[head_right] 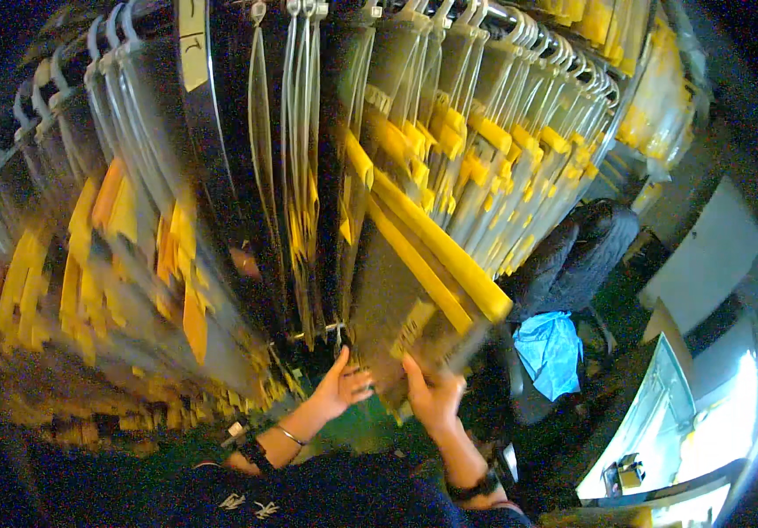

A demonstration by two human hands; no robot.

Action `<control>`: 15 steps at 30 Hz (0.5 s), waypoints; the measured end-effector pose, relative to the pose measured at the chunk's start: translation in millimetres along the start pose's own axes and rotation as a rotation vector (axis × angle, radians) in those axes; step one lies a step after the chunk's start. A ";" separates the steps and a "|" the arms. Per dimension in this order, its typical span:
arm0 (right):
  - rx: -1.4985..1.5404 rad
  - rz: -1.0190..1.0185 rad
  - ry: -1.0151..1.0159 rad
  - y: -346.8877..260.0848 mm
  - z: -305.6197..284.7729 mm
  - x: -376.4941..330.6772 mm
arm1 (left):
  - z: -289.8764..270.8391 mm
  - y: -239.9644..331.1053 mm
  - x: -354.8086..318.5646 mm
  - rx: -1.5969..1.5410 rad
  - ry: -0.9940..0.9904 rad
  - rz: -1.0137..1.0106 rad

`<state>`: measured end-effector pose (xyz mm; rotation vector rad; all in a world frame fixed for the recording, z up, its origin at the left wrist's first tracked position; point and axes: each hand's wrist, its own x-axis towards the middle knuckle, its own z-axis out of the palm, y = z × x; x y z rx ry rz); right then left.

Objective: Writing inventory data in a notebook and filing item sleeves into a storage rack.

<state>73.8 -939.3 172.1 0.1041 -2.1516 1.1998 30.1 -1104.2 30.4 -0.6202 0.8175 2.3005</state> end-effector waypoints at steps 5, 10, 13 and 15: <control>-0.163 0.277 0.088 -15.6 -128.1 -77.4 | -8.0 -12.4 25.1 -0.145 -0.347 -0.070; 0.019 0.529 0.248 13.6 -188.4 -157.2 | -4.4 -31.6 57.2 -0.146 -0.406 -0.015; 0.114 0.688 0.407 27.1 -179.4 -182.1 | 2.5 -43.5 59.9 -0.058 -0.432 -0.154; 0.041 0.827 0.406 55.2 -211.4 -222.4 | -2.2 -64.8 60.0 -0.092 -0.495 -0.255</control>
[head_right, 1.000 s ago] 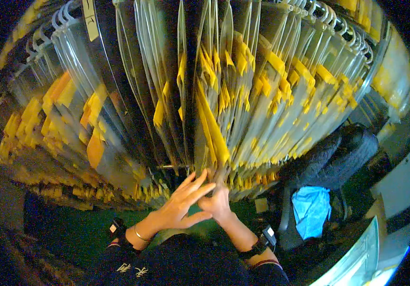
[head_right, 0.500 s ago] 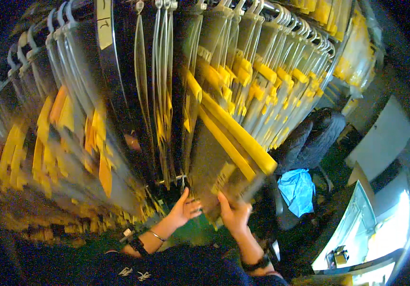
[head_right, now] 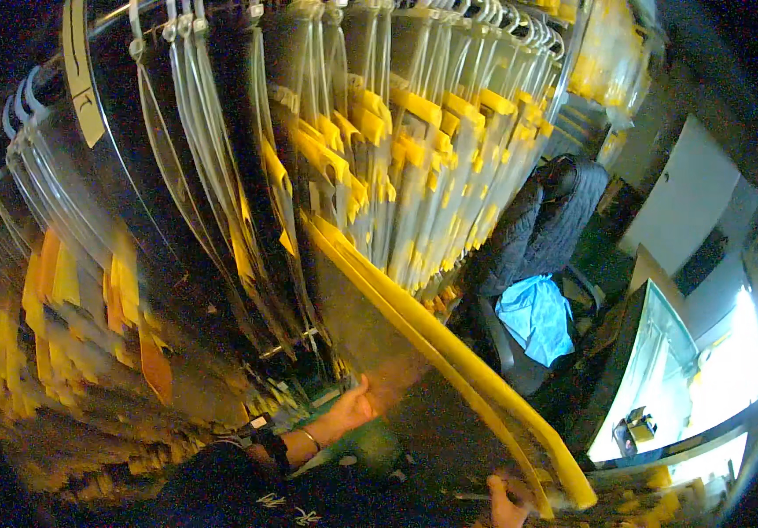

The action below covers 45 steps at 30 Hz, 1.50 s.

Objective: Writing inventory data in a notebook and filing item sleeves into a storage rack.

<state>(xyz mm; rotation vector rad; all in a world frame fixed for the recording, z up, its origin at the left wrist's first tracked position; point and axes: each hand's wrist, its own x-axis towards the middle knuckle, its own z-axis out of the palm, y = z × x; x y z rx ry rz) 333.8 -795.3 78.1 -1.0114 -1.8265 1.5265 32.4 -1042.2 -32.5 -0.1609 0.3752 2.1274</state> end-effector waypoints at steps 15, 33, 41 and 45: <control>-0.778 -0.679 0.439 -102.9 -87.3 -182.5 | -8.3 -152.1 28.6 -0.108 -0.173 -0.716; -0.256 0.288 0.939 -56.3 -63.1 -154.3 | 113.1 -180.4 121.3 0.087 -0.086 -0.883; -0.884 -0.005 0.755 -26.6 -84.9 -101.4 | 98.3 -193.4 218.0 0.485 0.011 -0.706; -0.900 -0.566 0.959 -78.4 -68.8 -21.5 | 165.3 -195.8 246.1 0.592 -0.068 -0.655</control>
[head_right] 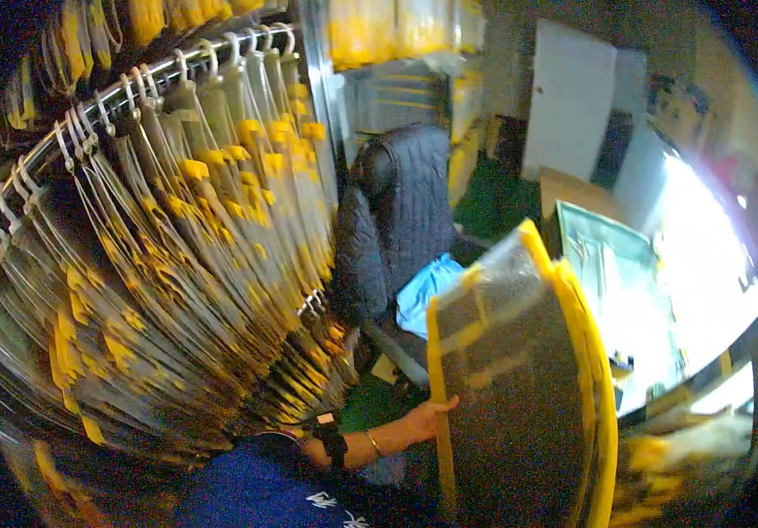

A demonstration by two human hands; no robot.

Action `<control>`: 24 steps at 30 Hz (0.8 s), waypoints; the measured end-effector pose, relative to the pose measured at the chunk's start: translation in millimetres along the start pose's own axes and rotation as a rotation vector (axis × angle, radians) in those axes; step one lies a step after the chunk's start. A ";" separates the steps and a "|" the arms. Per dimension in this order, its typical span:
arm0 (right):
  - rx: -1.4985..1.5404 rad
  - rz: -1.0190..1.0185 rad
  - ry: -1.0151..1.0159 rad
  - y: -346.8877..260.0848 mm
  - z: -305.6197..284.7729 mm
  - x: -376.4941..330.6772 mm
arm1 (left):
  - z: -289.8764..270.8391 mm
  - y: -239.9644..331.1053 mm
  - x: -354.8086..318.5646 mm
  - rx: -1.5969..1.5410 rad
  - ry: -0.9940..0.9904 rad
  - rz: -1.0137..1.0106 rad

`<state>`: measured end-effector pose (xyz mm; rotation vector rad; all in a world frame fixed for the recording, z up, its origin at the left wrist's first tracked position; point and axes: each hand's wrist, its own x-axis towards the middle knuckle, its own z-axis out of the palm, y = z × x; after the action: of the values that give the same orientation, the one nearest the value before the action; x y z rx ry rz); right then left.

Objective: Writing inventory data in a notebook and filing item sleeves into a storage rack.

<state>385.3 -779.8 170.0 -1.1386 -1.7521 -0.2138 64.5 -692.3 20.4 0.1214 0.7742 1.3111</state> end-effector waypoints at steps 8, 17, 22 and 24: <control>0.076 0.961 -0.059 47.1 96.5 -28.9 | -46.2 32.6 133.2 0.419 -0.065 0.398; 0.293 0.011 -0.243 -28.0 210.4 197.0 | -14.3 149.9 244.1 0.088 -0.056 0.309; 0.354 -0.028 -0.357 -24.9 248.4 232.3 | -24.2 145.0 277.1 -0.041 -0.152 0.137; 0.354 -0.051 -0.397 -22.7 263.4 240.0 | -31.8 150.6 281.5 -0.044 -0.122 0.110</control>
<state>185.1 -492.9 241.4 -0.9167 -2.0642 0.3038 -63.2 -407.2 -52.9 0.2094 0.6415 1.4105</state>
